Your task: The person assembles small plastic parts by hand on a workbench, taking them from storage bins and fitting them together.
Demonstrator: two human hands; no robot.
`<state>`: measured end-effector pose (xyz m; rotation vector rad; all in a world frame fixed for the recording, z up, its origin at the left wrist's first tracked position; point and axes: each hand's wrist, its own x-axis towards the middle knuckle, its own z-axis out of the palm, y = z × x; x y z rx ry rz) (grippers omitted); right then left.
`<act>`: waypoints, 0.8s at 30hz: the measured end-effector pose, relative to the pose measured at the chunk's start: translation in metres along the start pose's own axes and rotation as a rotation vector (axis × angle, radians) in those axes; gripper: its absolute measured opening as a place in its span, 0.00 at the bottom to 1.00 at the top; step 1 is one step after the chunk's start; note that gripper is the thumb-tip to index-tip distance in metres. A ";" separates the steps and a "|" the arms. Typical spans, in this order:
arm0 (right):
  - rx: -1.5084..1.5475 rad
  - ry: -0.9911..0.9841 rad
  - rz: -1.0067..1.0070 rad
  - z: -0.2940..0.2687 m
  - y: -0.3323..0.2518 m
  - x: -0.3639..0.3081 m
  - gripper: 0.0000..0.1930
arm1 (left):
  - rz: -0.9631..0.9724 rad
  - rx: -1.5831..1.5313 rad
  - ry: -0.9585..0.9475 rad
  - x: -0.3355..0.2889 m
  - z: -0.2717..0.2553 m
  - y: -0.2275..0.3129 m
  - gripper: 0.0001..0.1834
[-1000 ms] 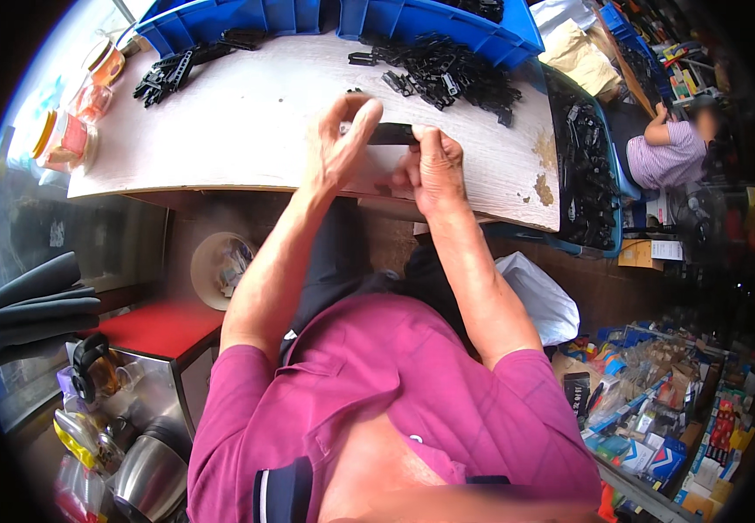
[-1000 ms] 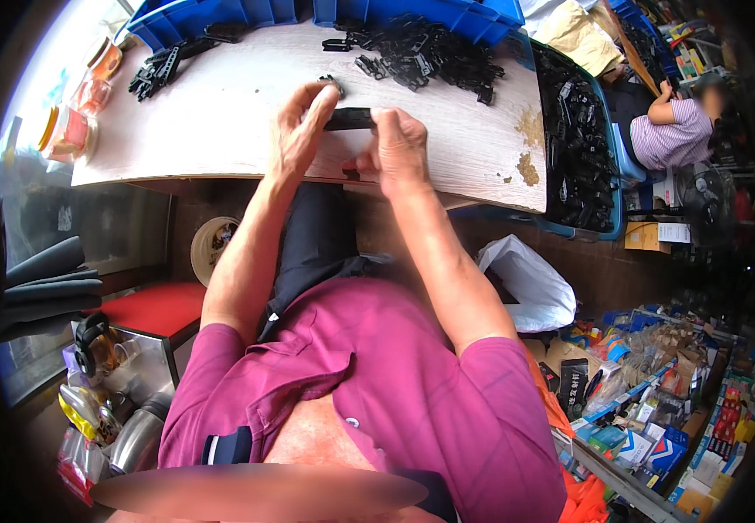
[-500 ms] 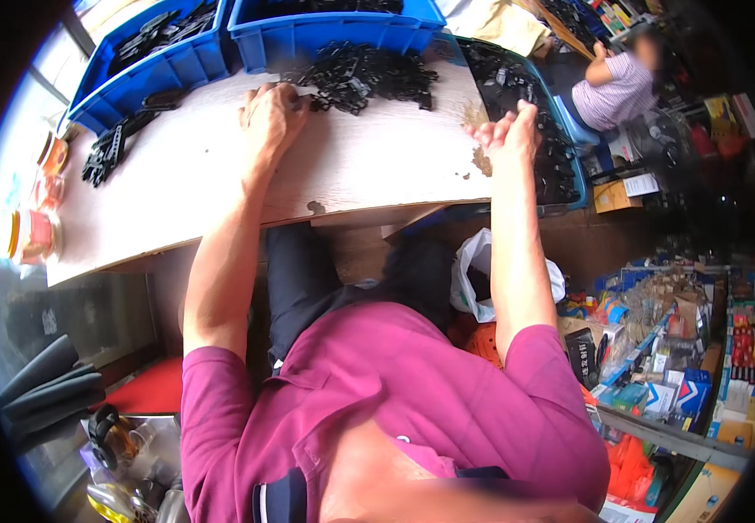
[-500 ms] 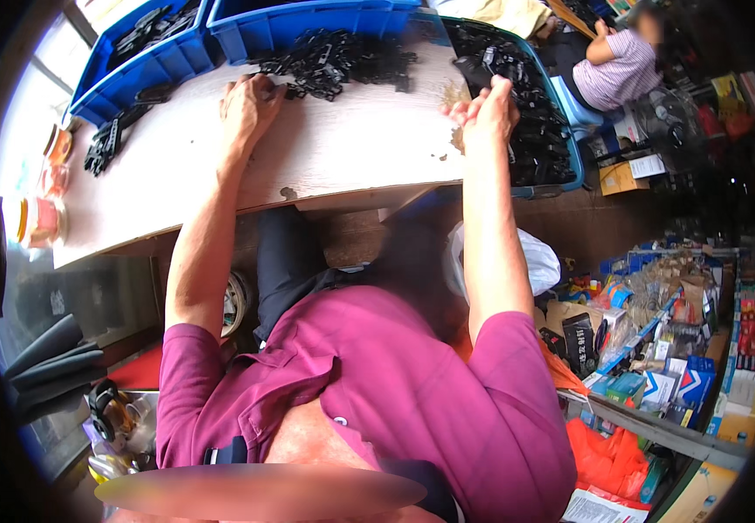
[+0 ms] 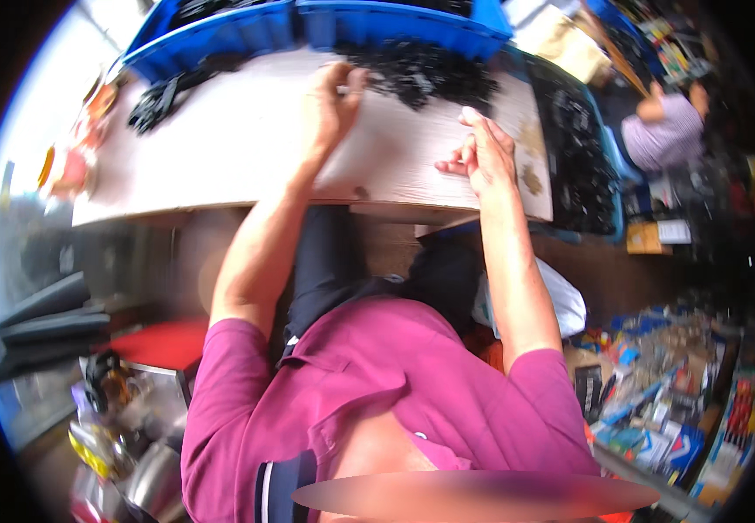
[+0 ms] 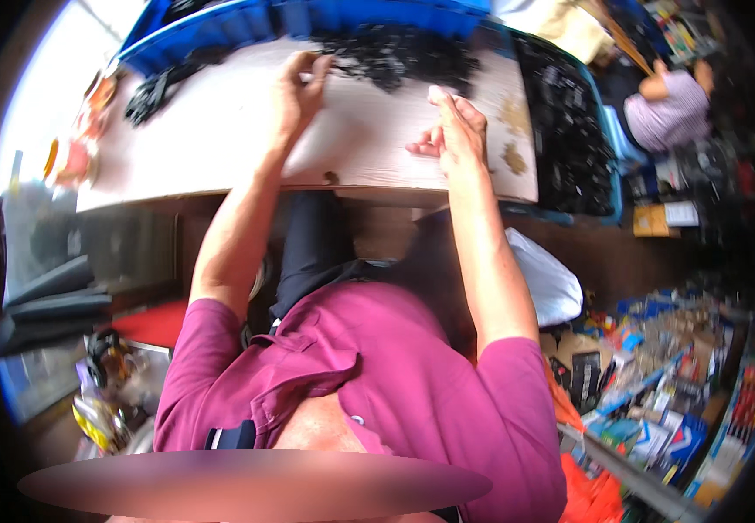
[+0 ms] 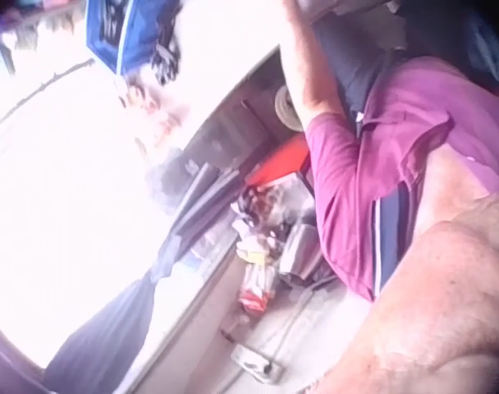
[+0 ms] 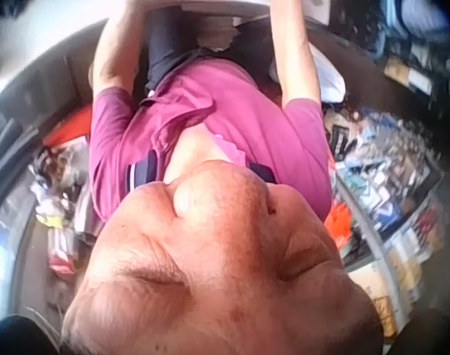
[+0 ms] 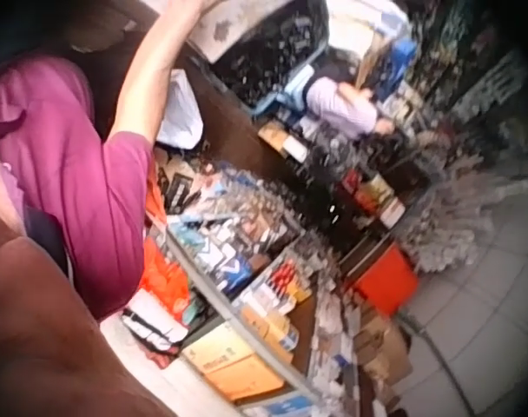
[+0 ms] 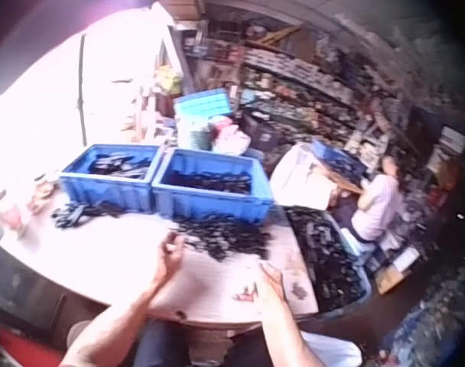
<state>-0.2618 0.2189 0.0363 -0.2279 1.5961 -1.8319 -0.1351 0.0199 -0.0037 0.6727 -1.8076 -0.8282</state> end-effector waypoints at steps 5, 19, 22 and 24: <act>0.003 -0.163 0.015 0.038 0.020 -0.009 0.14 | -0.201 -0.187 -0.091 -0.038 -0.004 0.052 0.11; 0.122 -0.172 -0.088 0.053 0.045 -0.021 0.08 | 0.279 0.387 0.266 0.021 -0.077 -0.027 0.19; 0.086 -0.195 -0.090 0.055 0.043 -0.023 0.07 | 0.323 0.834 0.303 0.078 -0.121 -0.094 0.14; 0.079 -0.205 -0.087 0.056 0.044 -0.023 0.07 | 0.281 0.971 0.184 0.090 -0.143 -0.121 0.13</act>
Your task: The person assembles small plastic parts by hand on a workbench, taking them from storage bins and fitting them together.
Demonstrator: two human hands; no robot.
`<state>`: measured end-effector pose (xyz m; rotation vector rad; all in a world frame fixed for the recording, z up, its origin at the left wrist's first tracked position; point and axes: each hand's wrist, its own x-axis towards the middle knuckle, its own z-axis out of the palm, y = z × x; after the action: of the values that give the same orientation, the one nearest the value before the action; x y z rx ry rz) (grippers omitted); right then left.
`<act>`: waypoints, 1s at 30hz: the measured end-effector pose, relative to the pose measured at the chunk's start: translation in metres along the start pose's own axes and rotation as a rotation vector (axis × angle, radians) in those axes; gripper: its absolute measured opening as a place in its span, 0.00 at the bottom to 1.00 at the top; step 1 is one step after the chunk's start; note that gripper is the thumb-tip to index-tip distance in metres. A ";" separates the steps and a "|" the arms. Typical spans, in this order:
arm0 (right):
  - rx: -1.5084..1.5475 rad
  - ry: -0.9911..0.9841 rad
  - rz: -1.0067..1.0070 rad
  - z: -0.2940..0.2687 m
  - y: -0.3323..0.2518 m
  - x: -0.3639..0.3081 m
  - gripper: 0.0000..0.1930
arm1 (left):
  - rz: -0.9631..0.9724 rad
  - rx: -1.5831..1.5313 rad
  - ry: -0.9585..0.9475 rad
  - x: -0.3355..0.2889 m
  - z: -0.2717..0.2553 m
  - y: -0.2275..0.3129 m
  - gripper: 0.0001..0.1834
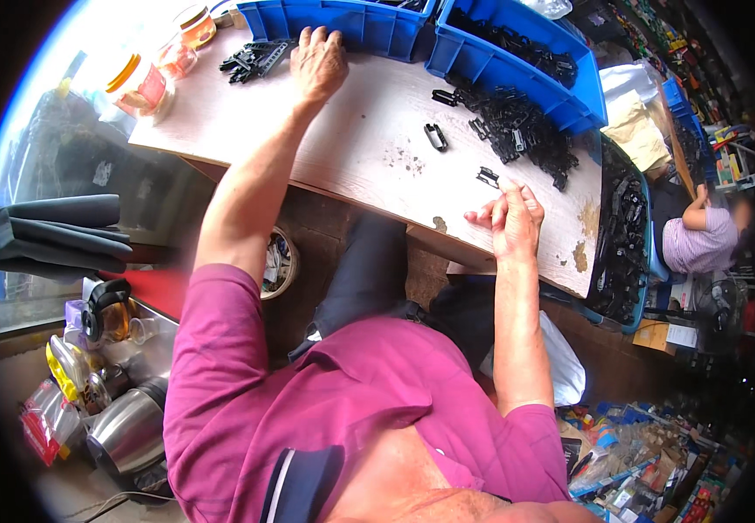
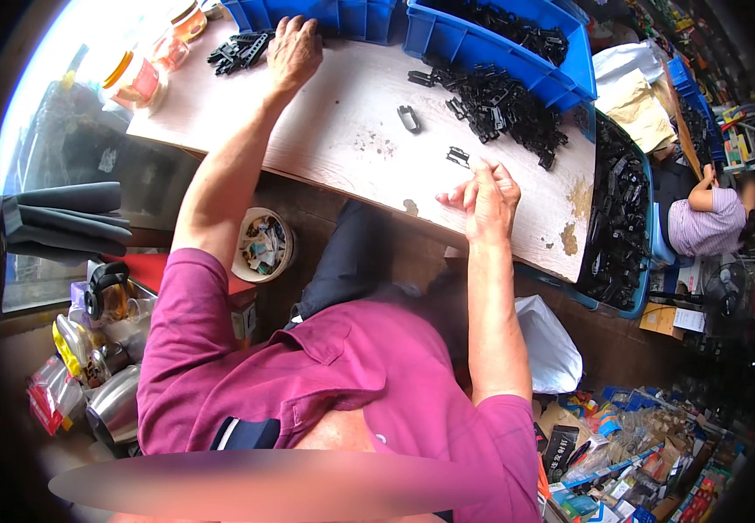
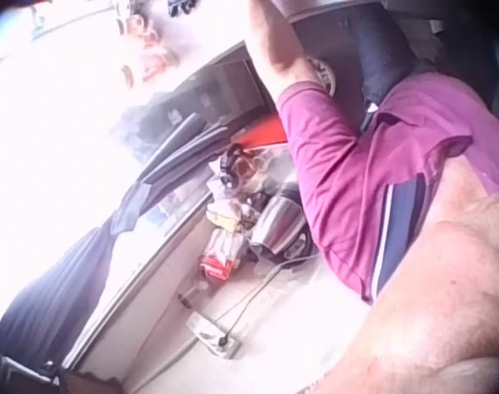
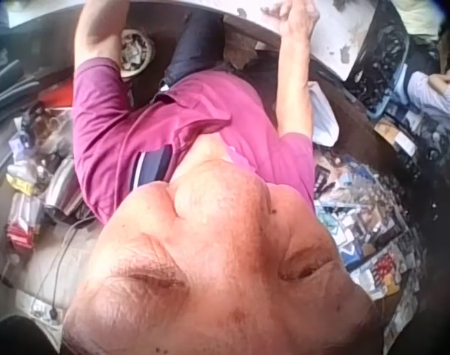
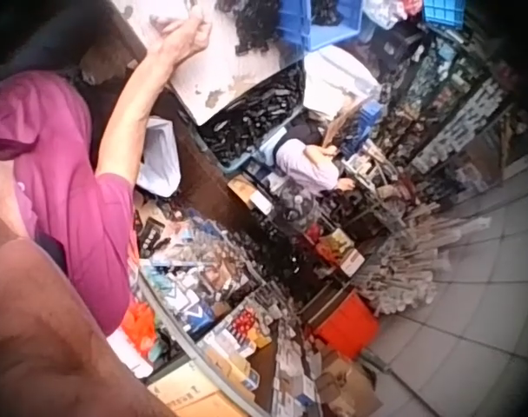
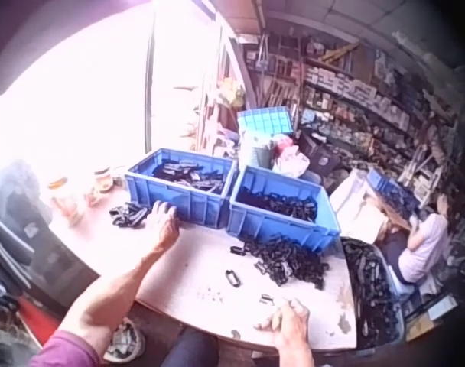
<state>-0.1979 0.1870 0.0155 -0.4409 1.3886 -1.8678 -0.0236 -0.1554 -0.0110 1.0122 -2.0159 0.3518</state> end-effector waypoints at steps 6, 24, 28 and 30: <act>-0.033 -0.037 0.002 -0.007 0.003 0.003 0.07 | 0.128 0.006 -0.115 -0.011 -0.006 0.001 0.09; 0.018 -0.058 -0.018 -0.012 0.007 0.002 0.05 | 0.150 -0.307 -0.338 -0.057 -0.078 0.045 0.19; 0.005 -0.067 -0.012 -0.009 0.005 0.002 0.04 | 0.044 -0.281 -0.252 -0.052 -0.073 0.043 0.17; 0.019 -0.074 -0.007 -0.009 0.005 0.002 0.04 | -0.057 -0.236 -0.264 -0.052 -0.063 0.037 0.20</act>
<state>-0.2029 0.1911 0.0072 -0.5009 1.3207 -1.8499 0.0003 -0.0696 -0.0090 1.0050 -2.1951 -0.0538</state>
